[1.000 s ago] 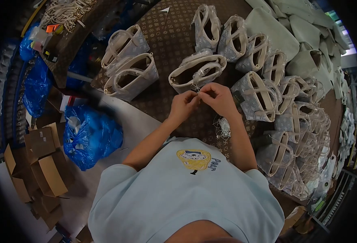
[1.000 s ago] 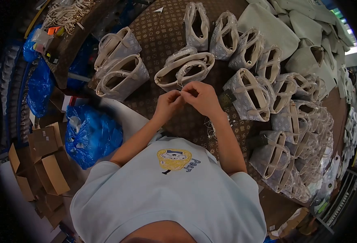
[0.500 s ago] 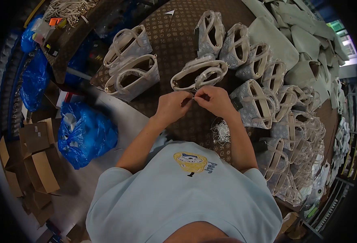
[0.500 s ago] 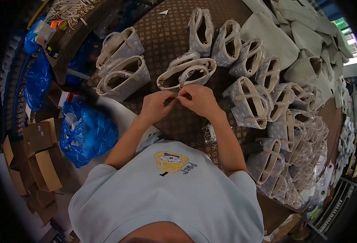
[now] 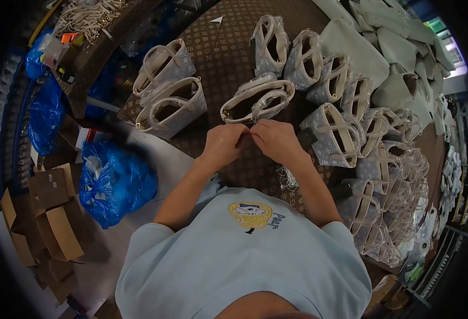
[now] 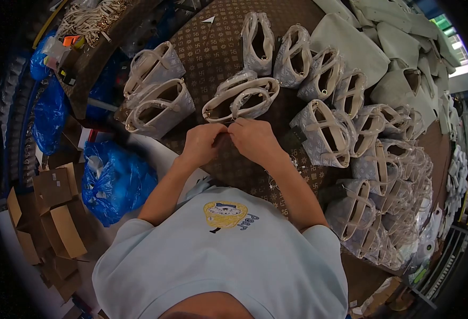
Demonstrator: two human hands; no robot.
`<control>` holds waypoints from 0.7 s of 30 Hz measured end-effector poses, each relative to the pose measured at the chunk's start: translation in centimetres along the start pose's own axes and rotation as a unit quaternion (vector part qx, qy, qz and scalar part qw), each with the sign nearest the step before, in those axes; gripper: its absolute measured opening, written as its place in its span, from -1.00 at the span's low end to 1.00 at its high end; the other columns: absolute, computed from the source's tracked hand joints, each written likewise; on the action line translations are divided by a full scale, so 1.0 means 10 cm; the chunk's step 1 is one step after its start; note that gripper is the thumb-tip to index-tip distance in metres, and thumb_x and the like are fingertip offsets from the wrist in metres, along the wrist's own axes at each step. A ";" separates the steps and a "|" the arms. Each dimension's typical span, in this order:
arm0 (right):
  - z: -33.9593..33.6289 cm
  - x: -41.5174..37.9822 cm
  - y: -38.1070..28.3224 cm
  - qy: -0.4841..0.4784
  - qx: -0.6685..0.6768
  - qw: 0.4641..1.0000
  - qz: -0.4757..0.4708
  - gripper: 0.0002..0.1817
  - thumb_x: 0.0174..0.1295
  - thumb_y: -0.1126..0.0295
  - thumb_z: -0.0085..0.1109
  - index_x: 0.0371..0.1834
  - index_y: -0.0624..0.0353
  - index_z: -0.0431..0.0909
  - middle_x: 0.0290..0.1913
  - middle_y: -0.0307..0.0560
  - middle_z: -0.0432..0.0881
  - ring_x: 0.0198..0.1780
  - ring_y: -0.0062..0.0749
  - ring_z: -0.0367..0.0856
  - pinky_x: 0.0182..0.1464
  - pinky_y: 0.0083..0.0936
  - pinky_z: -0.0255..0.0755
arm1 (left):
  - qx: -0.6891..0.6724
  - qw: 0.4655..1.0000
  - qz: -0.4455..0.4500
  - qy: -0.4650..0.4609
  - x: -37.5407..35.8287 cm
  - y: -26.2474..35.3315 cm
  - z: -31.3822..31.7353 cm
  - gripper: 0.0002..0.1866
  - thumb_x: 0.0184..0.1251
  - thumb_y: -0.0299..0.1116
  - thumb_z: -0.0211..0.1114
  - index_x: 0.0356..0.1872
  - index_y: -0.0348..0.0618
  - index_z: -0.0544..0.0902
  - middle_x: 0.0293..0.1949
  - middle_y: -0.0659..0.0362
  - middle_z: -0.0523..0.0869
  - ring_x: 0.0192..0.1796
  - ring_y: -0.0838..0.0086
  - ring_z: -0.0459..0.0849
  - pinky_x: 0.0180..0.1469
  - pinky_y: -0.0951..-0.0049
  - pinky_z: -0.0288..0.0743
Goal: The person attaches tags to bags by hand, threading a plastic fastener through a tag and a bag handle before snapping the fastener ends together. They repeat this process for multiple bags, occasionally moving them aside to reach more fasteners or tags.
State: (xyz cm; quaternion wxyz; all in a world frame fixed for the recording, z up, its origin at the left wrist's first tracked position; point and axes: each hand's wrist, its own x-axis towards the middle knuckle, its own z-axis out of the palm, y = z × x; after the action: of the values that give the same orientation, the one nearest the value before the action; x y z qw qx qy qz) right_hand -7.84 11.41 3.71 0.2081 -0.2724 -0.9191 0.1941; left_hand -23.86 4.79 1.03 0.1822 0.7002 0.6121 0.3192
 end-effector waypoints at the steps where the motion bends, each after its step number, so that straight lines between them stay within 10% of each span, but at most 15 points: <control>1: 0.02 -0.02 0.00 0.012 -0.011 1.000 -0.014 -0.93 -0.02 0.44 0.21 -0.47 0.14 0.53 -0.46 -0.15 0.53 -0.41 -0.24 0.56 -0.41 -0.38 0.43 | 0.000 1.000 0.002 -0.001 -0.01 0.00 0.01 -0.91 0.01 -0.42 0.27 -0.40 -0.08 0.60 -0.48 0.14 0.64 -0.39 0.21 0.62 -0.38 0.28 0.46; 9: 0.01 -0.15 0.11 0.028 0.085 0.996 0.015 -0.91 0.00 0.51 0.24 -0.40 0.17 0.57 -0.42 -0.15 0.57 -0.41 -0.31 0.57 -0.40 -0.51 0.45 | -0.116 0.978 -0.144 -0.097 0.08 0.11 -0.08 -0.88 0.14 -0.35 0.22 -0.30 -0.07 0.63 -0.41 0.13 0.67 -0.37 0.23 0.63 -0.34 0.35 0.47; 21: 0.04 -0.12 0.15 0.068 0.189 0.978 0.049 -0.88 0.01 0.53 0.26 -0.35 0.19 0.60 -0.40 -0.13 0.60 -0.44 -0.36 0.58 -0.40 -0.57 0.44 | -0.152 0.976 -0.122 -0.100 0.14 0.03 -0.10 -0.87 0.17 -0.33 0.19 -0.31 -0.09 0.64 -0.41 0.15 0.68 -0.37 0.27 0.64 -0.33 0.38 0.47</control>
State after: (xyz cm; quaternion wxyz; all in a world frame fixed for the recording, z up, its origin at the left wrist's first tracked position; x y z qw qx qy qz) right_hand -6.41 11.80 2.33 0.3084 -0.2853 -0.8348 0.3557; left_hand -24.23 5.96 2.29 0.3841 0.6131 0.6156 0.3124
